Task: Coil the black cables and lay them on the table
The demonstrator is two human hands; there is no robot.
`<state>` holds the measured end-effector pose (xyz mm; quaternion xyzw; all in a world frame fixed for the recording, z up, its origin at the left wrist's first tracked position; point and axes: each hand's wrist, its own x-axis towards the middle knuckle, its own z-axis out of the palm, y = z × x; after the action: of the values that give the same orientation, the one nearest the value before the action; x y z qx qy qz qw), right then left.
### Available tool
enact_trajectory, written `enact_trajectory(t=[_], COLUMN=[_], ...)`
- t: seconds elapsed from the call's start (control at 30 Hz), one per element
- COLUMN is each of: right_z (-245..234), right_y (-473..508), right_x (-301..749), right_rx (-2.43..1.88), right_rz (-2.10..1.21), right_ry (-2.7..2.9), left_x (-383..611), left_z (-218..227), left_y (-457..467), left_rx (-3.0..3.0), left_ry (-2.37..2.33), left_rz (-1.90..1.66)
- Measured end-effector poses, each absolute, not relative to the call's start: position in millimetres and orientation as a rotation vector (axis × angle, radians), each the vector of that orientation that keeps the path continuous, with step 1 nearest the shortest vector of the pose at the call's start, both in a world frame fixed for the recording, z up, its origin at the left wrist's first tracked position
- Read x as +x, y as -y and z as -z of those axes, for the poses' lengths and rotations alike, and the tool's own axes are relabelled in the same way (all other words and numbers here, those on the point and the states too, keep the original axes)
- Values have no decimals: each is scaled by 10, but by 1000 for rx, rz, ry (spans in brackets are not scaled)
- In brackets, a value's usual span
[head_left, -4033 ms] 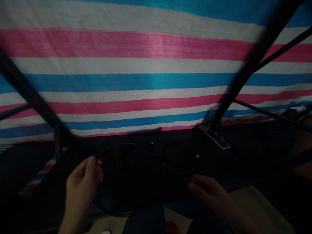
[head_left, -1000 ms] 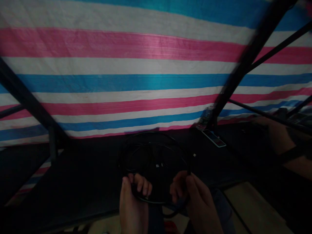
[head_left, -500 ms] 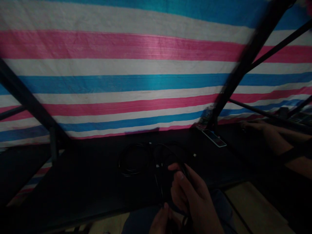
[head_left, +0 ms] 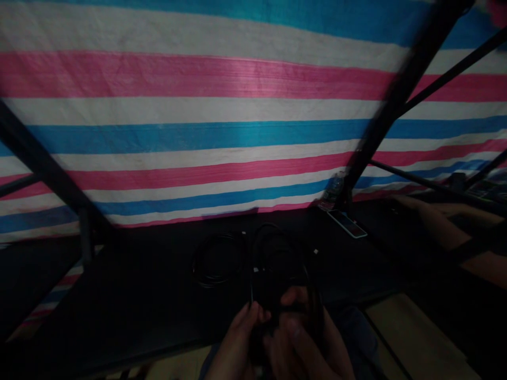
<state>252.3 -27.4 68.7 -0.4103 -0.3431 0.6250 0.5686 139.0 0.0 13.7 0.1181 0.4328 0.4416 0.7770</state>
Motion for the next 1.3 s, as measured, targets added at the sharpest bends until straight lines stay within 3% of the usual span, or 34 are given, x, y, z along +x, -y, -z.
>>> enact_trajectory(t=[0.4,0.67,0.9,1.07,1.3], right_z=[-482,-303,-275,-197,-60], right_y=[105,13,-55,-97,-73], right_x=[2979,3086,3030,2994,2935], right_rx=[-1109,-1280,-1335,-1254,-1349], right_rz=[-1236,-1256,-1279,-1326,-991], right_ry=[587,903,1011,1010,1334], left_x=[996,718,625,616,697], left_z=[-168,-480,-718,-865,-924], left_y=[-316,-476,-498,-461,-327], left_rx=[1128,1534,1664,1727,1790], left_ry=[-1289,-1456,-1428,-1312,-1204], left_rz=[-1252,-897,-1009,-851,-561])
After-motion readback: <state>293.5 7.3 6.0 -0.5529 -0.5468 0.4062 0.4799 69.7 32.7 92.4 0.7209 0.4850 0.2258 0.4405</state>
